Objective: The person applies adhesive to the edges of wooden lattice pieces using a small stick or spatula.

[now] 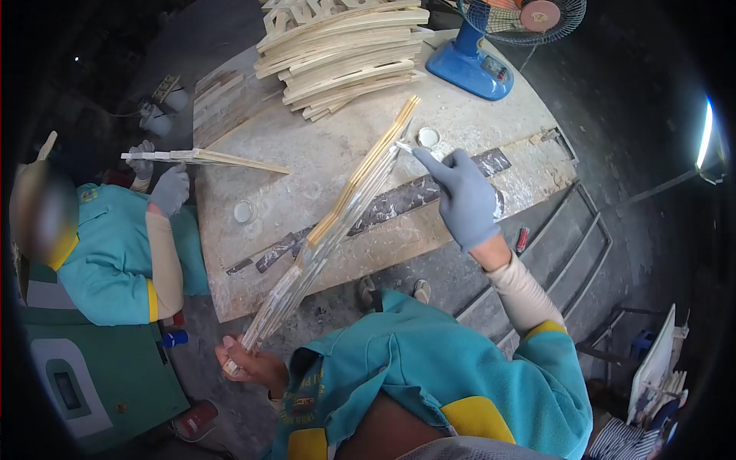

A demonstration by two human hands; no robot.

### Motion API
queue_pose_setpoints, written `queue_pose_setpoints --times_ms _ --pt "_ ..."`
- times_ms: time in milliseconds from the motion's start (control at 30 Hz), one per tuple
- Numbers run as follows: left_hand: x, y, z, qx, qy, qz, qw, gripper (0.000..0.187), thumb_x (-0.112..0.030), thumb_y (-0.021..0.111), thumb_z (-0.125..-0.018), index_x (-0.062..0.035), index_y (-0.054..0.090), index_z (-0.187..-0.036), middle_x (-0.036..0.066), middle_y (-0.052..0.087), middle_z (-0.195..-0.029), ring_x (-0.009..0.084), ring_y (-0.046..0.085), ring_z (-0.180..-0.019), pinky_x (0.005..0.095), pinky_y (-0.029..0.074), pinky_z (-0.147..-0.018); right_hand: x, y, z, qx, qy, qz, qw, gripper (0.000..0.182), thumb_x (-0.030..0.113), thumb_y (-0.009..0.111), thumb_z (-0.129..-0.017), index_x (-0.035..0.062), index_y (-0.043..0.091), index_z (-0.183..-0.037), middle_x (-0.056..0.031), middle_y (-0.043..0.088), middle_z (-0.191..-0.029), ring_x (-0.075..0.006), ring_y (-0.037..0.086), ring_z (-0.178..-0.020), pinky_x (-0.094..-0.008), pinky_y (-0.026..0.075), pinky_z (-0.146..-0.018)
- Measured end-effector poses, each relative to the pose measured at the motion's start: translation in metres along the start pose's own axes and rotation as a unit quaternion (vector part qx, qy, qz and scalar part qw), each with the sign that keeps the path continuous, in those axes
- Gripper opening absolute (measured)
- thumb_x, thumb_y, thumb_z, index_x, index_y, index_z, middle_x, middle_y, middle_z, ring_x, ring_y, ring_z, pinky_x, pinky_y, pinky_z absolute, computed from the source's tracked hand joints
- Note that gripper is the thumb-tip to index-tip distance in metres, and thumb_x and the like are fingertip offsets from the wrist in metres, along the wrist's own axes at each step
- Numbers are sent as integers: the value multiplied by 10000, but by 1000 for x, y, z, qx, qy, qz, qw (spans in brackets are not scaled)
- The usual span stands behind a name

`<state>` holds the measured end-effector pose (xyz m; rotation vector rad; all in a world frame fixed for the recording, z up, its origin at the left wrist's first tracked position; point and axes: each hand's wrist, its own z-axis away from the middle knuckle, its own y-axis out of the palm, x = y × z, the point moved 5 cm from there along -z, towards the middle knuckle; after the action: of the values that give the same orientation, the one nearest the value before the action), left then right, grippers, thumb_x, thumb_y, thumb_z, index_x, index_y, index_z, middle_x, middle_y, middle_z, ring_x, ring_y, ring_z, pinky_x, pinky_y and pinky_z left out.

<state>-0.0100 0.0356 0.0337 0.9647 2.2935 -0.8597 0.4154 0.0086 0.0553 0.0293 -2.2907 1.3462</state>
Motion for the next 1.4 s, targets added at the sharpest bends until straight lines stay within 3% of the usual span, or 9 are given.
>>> queue_pose_setpoints --times_ms 67,167,367,1133,1233,1300,1333,1367,1400 --pt "-11 5 -6 -99 -223 120 962 411 -310 576 -1003 -18 474 -733 52 475 -638 128 459 -577 294 325 -504 18 -4 -9 -9 -8 17 1000 641 -97 585 -785 239 698 -1319 -116 540 -860 -293 599 -714 -401 490 -654" --pt "-14 3 -9 -113 -216 109 964 436 -306 578 -996 -38 434 -684 32 456 -613 106 443 -575 280 299 -504 37 1 5 11 -50 17 999 607 -20 636 -785 284 692 -1307 -102 538 -872 -271 598 -732 -392 500 -606" --pt "-14 4 -8 -119 -213 123 962 422 -309 584 -990 -37 446 -699 34 465 -620 107 432 -572 279 302 -514 14 -9 -17 -5 -28 -17 999 638 -98 566 -775 221 693 -1312 -126 537 -855 -303 593 -727 -417 469 -640" --pt "-14 3 -3 -96 -232 111 962 392 -287 541 -1017 -15 461 -745 47 471 -670 131 448 -619 286 335 -556 11 -4 3 33 -27 -51 998 584 -58 567 -831 240 692 -1317 -145 599 -845 -317 605 -683 -406 488 -639" --pt "-10 4 -5 -103 -259 121 953 380 -289 541 -1020 -6 478 -774 50 486 -691 135 478 -639 279 361 -569 12 5 9 96 -64 -175 978 532 -36 577 -865 223 696 -1314 -137 588 -820 -302 595 -666 -383 479 -626" --pt "9 1 -3 -115 -271 122 948 374 -287 540 -1023 -3 484 -786 51 495 -702 135 493 -648 275 376 -576 -6 12 2 56 30 -291 955 509 -33 583 -875 198 699 -1313 -124 578 -802 -281 585 -660 -363 479 -628" --pt "5 -3 -7 -101 -64 -63 991 357 -277 537 -1028 -4 490 -803 58 510 -711 135 507 -657 273 390 -584 -7 19 2 56 27 -292 954 509 -33 583 -875 198 699 -1313 -124 578 -802 -281 585 -660 -363 479 -628" --pt "-1 1 -2 -78 148 -245 955 341 -268 534 -1032 -4 497 -819 64 524 -721 136 522 -666 271 404 -592 -9 24 2 14 30 -271 962 539 -43 567 -847 204 700 -1307 -117 579 -788 -280 606 -667 -379 486 -611" --pt "-3 1 -3 -81 149 -245 954 341 -268 534 -1032 -4 497 -819 64 524 -721 136 522 -666 271 404 -592 -8 25 2 -28 32 -250 967 571 -53 550 -818 210 702 -1301 -110 580 -774 -279 628 -675 -395 493 -594"
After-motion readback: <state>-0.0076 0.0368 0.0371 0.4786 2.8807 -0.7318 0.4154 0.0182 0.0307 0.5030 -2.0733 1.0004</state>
